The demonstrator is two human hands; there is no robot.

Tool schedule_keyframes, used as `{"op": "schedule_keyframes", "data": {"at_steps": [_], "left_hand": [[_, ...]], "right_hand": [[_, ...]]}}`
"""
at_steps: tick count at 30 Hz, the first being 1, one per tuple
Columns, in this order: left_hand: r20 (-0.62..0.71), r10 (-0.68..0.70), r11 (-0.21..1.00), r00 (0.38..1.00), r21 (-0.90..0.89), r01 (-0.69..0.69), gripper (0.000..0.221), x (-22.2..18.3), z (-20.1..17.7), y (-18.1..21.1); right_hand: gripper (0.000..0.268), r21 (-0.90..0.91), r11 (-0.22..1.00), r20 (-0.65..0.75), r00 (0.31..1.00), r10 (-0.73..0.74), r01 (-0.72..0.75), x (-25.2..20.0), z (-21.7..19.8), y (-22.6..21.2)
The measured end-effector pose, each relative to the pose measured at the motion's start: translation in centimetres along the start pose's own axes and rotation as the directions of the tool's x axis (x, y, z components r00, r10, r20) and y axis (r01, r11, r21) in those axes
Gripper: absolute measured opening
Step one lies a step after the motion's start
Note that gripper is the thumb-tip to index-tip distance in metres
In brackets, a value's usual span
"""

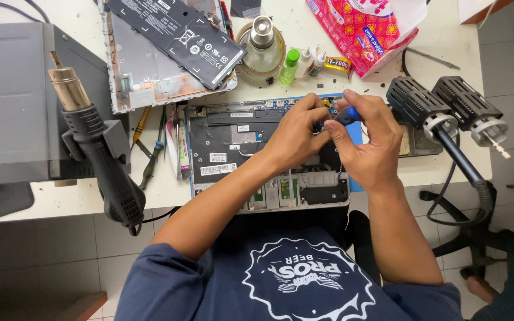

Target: The person uses a screwdriver to remove screws from a circuit board inside a disassembled laptop. They then lift the circuit board out of the laptop chassis and place it on the workbench.

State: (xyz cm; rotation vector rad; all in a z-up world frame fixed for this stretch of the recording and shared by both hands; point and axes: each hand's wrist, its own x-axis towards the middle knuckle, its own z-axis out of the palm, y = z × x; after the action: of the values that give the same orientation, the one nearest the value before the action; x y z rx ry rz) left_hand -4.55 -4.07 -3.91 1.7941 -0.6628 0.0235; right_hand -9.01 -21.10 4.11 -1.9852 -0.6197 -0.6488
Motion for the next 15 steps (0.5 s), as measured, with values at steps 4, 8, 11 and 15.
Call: {"op": "schedule_keyframes", "data": {"at_steps": [4, 8, 11, 15], "left_hand": [[0.054, 0.042, 0.999, 0.998, 0.022, -0.043, 0.006, -0.2, -0.5, 1.4], [0.009, 0.019, 1.0, 1.0, 0.007, -0.019, 0.011, -0.3, 0.4, -0.2], [-0.016, 0.011, 1.0, 1.0, 0.02, -0.011, 0.015, -0.2, 0.2, 0.3], [0.008, 0.024, 1.0, 1.0, 0.019, -0.025, 0.016, -0.3, -0.1, 1.2]], "right_hand": [[0.038, -0.026, 1.0, -0.002, 1.0, -0.013, 0.013, 0.2, -0.1, -0.4], [0.044, -0.01, 1.0, 0.001, 1.0, 0.015, -0.015, 0.1, -0.1, -0.5], [0.049, -0.018, 0.999, -0.005, 1.0, -0.027, 0.027, 0.4, -0.2, -0.2], [0.052, -0.008, 1.0, -0.026, 1.0, -0.007, 0.007, -0.7, -0.2, 0.3]]}}
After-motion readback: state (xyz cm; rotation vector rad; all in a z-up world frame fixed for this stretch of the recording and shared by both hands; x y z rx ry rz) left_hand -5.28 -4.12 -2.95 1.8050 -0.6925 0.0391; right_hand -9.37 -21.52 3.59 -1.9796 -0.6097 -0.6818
